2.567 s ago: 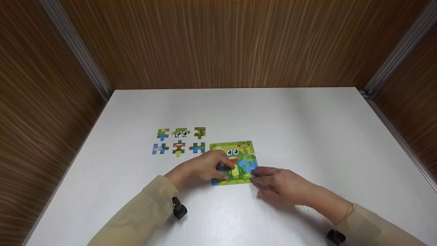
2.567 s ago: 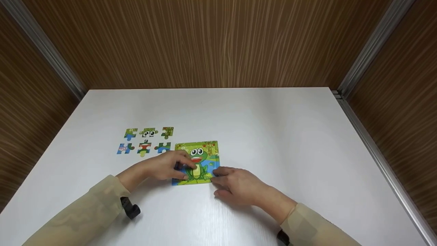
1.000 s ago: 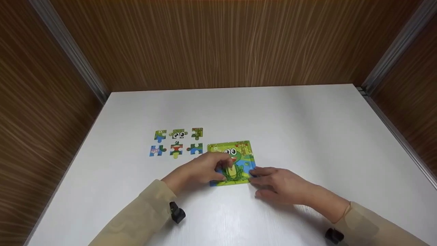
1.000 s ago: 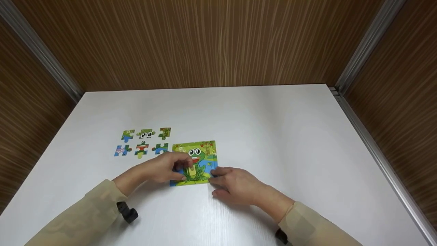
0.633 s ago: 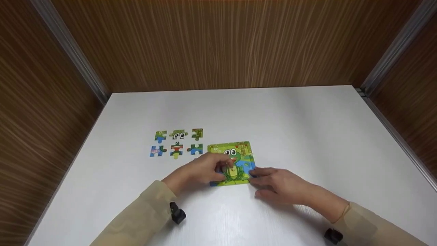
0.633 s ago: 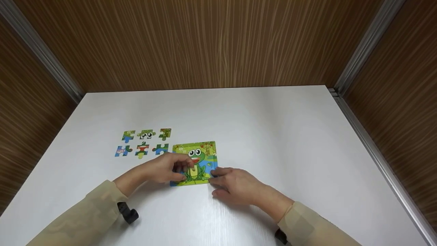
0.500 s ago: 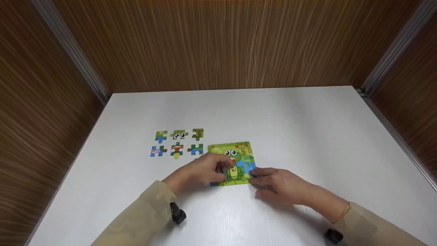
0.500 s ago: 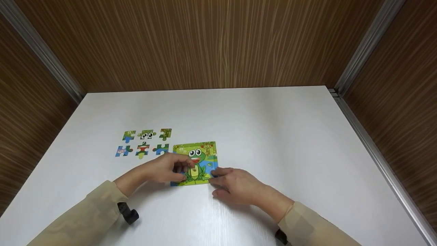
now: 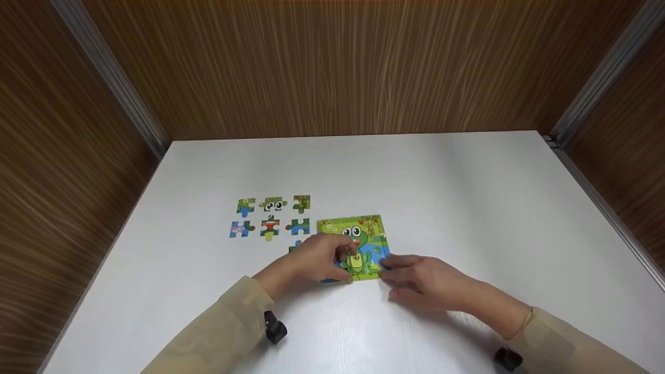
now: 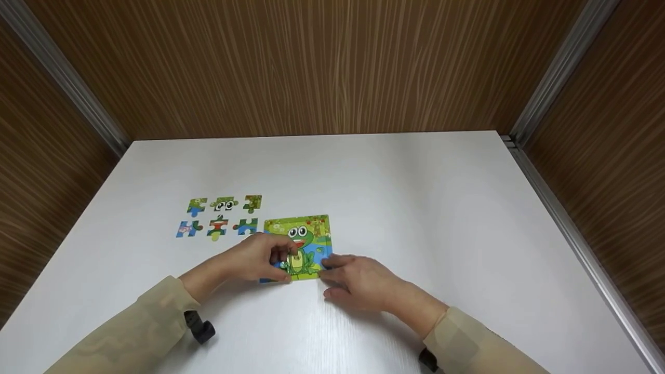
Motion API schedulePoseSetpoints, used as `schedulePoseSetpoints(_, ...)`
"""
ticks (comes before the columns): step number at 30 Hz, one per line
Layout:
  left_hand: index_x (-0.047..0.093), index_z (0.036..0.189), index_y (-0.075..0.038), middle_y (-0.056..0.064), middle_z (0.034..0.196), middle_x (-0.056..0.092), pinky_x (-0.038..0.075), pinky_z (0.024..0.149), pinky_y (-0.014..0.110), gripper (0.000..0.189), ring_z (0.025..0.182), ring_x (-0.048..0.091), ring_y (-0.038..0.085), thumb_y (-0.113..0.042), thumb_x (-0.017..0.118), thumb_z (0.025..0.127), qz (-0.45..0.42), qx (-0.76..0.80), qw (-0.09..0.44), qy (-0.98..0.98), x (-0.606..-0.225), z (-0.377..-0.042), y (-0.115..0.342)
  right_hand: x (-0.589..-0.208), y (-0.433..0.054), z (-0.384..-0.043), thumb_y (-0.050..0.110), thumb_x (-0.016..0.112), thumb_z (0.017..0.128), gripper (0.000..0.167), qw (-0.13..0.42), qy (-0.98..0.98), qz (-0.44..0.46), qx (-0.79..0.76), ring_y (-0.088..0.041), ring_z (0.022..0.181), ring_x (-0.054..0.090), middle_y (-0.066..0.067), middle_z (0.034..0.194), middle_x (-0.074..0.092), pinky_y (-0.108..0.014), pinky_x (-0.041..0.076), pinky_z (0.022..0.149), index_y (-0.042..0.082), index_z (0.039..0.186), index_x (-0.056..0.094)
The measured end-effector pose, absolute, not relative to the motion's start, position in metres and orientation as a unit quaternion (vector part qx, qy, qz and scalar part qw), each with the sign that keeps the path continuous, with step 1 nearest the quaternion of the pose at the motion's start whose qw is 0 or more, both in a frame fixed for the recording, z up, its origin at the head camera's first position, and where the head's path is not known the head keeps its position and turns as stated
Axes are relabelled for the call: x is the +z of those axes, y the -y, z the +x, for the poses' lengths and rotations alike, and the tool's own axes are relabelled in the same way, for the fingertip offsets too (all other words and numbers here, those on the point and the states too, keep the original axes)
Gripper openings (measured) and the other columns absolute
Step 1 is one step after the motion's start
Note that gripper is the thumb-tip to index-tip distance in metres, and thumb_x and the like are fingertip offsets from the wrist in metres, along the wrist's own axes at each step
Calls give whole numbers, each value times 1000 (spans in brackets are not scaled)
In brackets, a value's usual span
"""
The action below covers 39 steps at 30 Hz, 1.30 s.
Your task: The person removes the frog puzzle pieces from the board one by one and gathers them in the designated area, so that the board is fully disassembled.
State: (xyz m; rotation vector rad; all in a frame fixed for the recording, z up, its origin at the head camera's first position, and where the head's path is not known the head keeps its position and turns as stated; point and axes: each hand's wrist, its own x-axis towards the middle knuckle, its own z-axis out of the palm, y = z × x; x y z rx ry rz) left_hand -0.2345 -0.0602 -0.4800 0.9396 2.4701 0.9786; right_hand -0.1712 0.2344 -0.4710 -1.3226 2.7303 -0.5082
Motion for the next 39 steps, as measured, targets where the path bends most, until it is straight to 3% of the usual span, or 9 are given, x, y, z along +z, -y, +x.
schedulePoseSetpoints(14, 73, 120, -12, -5, 98, 66, 51, 82, 32, 36, 87, 59, 12, -20, 84, 86, 345, 344, 139, -862, -478, -235, 61, -470, -235, -172, 29, 72, 104, 41, 40, -887, -428, -168, -33, 138, 58, -15, 147, 63, -52, 51, 106, 6, 137, 72)
schedulePoseSetpoints(23, 72, 114, -11, -3, 95, 64, 47, 74, 29, 28, 76, 52, 9, -17, 81, 88, 343, 369, 156, -849, -477, -236, 65, -469, -234, -171, 29, 71, 104, 41, 42, -889, -426, -164, -33, 138, 58, -13, 148, 62, -52, 51, 106, 7, 138, 72)
schedulePoseSetpoints(32, 73, 129, -17, -4, 101, 68, 53, 78, 32, 38, 85, 61, 12, -15, 80, 91, 328, 376, 154, -853, -470, -239, 83, -470, -233, -171, 33, 70, 105, 43, 56, -897, -411, -153, -33, 142, 54, -12, 151, 60, -52, 47, 110, 8, 140, 70)
schedulePoseSetpoints(39, 71, 131, -13, 1, 106, 68, 54, 83, 37, 41, 93, 62, 19, -15, 81, 91, 301, 398, 147, -854, -463, -239, 109, -471, -233, -171, 31, 73, 103, 43, 53, -897, -411, -154, -33, 141, 55, -13, 151, 60, -51, 48, 110, 7, 139, 71)
